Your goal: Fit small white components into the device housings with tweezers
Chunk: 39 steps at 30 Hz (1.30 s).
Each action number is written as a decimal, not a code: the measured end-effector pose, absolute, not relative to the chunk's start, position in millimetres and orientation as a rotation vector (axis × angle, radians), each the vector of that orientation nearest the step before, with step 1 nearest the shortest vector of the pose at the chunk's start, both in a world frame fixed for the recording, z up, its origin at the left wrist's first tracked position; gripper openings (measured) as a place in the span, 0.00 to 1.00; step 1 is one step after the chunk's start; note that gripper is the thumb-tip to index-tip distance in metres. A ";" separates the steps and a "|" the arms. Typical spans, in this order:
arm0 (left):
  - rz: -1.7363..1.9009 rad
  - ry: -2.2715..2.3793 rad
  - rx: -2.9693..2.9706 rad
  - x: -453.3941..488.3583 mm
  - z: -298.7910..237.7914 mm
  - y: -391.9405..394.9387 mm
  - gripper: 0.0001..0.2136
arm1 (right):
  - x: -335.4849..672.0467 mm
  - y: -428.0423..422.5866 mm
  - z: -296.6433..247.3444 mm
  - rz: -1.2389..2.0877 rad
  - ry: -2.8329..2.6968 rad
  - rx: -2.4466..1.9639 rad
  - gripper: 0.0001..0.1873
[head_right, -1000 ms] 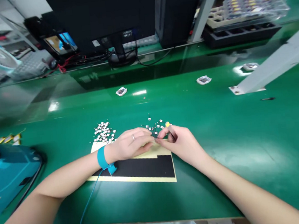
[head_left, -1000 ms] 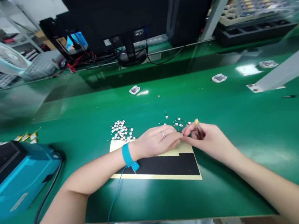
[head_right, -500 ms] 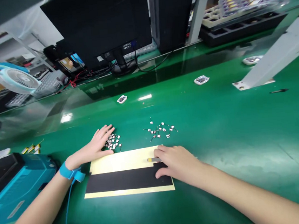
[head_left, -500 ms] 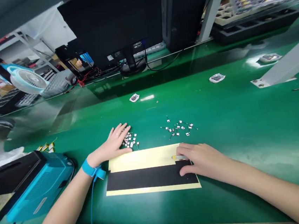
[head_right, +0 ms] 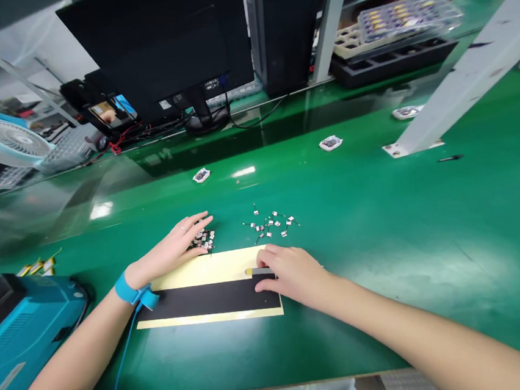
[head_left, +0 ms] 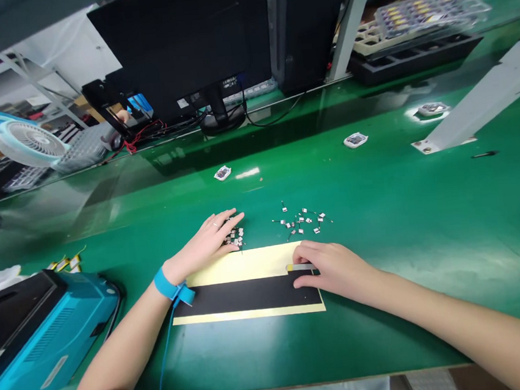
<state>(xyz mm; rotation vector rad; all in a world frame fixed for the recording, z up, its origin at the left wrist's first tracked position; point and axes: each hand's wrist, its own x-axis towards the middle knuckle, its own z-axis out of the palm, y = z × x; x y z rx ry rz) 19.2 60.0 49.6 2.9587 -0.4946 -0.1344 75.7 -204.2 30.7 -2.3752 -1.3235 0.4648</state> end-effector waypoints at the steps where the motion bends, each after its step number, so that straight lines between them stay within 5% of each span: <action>1: -0.096 -0.526 2.968 19.6 50.2 62.3 0.25 | 76.5 -205.2 30.6 0.467 -1.315 -2.366 0.10; 11: -0.100 -0.804 3.047 44.3 55.0 52.5 0.10 | 79.9 -207.4 27.9 0.424 -1.341 -2.323 0.08; 23: -0.026 -0.481 2.639 44.2 65.4 26.0 0.03 | 65.6 -208.5 27.1 0.148 -1.702 -2.391 0.08; 29: -0.062 -0.072 1.896 39.5 43.9 -28.3 0.09 | 56.8 -205.5 29.7 0.046 -1.810 -2.466 0.06; 39: -0.179 0.230 1.524 36.8 31.9 -31.1 0.10 | 49.1 -201.7 43.6 0.182 -1.799 -2.432 0.09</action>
